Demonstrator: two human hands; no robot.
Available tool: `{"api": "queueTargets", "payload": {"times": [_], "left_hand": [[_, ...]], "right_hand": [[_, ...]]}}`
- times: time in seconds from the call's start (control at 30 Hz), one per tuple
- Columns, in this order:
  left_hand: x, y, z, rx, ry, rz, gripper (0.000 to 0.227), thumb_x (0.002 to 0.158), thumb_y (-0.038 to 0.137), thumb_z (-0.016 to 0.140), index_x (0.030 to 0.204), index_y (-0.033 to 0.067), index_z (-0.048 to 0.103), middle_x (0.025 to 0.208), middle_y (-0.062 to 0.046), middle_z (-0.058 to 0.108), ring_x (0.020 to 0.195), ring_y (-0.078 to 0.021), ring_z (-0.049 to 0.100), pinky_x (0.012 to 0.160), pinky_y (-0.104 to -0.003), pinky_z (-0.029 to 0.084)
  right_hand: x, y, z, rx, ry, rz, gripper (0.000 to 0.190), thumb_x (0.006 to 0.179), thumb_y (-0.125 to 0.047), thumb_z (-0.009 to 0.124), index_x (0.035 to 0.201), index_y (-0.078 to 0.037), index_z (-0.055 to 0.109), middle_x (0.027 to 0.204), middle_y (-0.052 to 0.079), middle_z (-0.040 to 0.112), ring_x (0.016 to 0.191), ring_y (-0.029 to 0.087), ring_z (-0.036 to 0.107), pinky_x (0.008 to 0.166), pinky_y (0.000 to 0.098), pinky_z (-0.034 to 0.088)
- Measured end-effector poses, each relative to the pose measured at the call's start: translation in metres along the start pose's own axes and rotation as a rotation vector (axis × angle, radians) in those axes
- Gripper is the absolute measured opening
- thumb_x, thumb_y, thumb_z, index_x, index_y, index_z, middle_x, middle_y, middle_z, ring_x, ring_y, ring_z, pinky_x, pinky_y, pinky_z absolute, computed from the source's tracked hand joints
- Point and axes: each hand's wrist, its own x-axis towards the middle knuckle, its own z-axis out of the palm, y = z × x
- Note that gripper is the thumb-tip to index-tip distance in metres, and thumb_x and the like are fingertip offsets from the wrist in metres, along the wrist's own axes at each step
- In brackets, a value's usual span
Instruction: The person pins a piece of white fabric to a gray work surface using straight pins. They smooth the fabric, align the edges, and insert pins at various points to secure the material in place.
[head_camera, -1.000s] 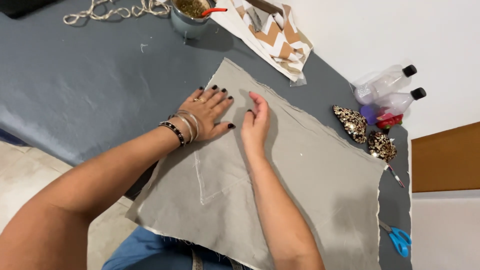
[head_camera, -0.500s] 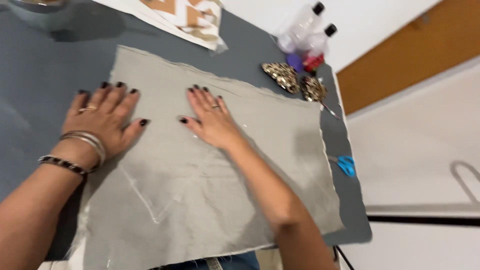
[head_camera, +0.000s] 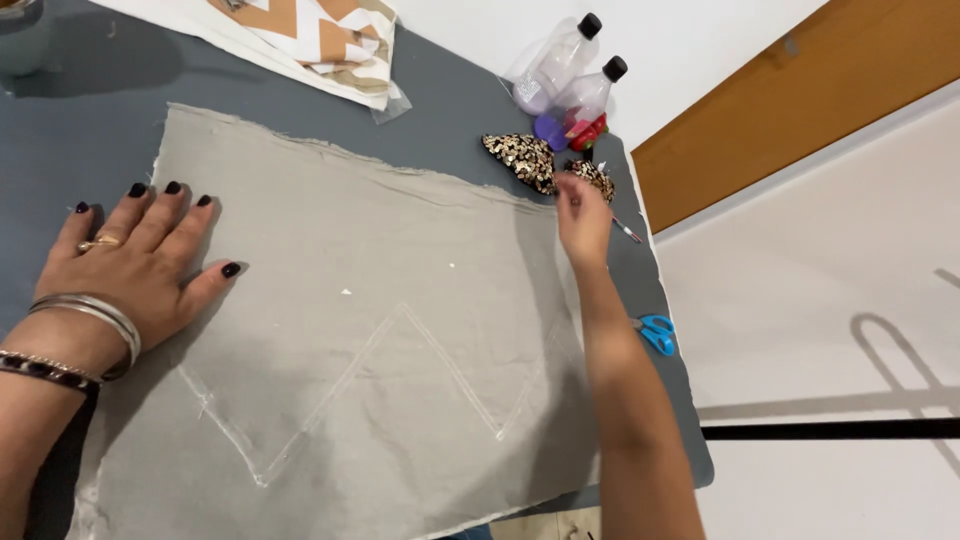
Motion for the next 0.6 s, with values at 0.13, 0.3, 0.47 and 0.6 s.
{"api": "queueTargets", "payload": {"times": [0.13, 0.3, 0.47, 0.6], "left_hand": [[0.004, 0.004, -0.004, 0.075, -0.022, -0.022, 0.079, 0.091, 0.074, 0.014, 0.162, 0.0418, 0.005, 0.171, 0.017, 0.007, 0.159, -0.0126, 0.01, 0.125, -0.047, 0.013], [0.0, -0.005, 0.0, 0.061, 0.001, 0.032, 0.078, 0.092, 0.073, 0.014, 0.162, 0.0416, 0.003, 0.172, 0.015, 0.007, 0.158, -0.0146, 0.01, 0.125, -0.048, 0.013], [0.004, -0.004, 0.005, 0.09, 0.064, 0.015, 0.079, 0.091, 0.075, 0.014, 0.162, 0.0415, 0.011, 0.17, 0.013, 0.017, 0.156, -0.0139, 0.018, 0.123, -0.047, 0.02], [0.003, -0.002, -0.002, 0.073, 0.067, 0.021, 0.078, 0.091, 0.073, 0.018, 0.162, 0.0402, 0.012, 0.17, 0.012, 0.017, 0.157, -0.0152, 0.017, 0.123, -0.049, 0.021]], "right_hand": [[0.056, 0.031, 0.042, 0.251, 0.151, 0.144, 0.032, 0.094, -0.005, 0.061, 0.123, -0.01, 0.072, 0.113, 0.006, 0.077, 0.102, 0.017, 0.074, 0.096, 0.0306, 0.055], [0.074, 0.046, 0.087, 0.225, 0.145, 0.276, 0.014, 0.089, -0.011, 0.073, 0.1, -0.016, 0.08, 0.092, -0.003, 0.079, 0.08, 0.007, 0.071, 0.08, 0.0224, 0.057], [0.069, 0.073, 0.11, 0.031, 0.23, 0.221, 0.021, 0.102, -0.031, 0.061, 0.099, -0.011, 0.068, 0.085, 0.005, 0.076, 0.075, 0.025, 0.071, 0.075, 0.0422, 0.052], [0.073, 0.02, 0.087, 0.624, 0.212, 0.694, 0.021, 0.106, -0.023, 0.051, 0.108, -0.004, 0.059, 0.105, 0.01, 0.079, 0.091, 0.017, 0.079, 0.077, 0.027, 0.068]]}}
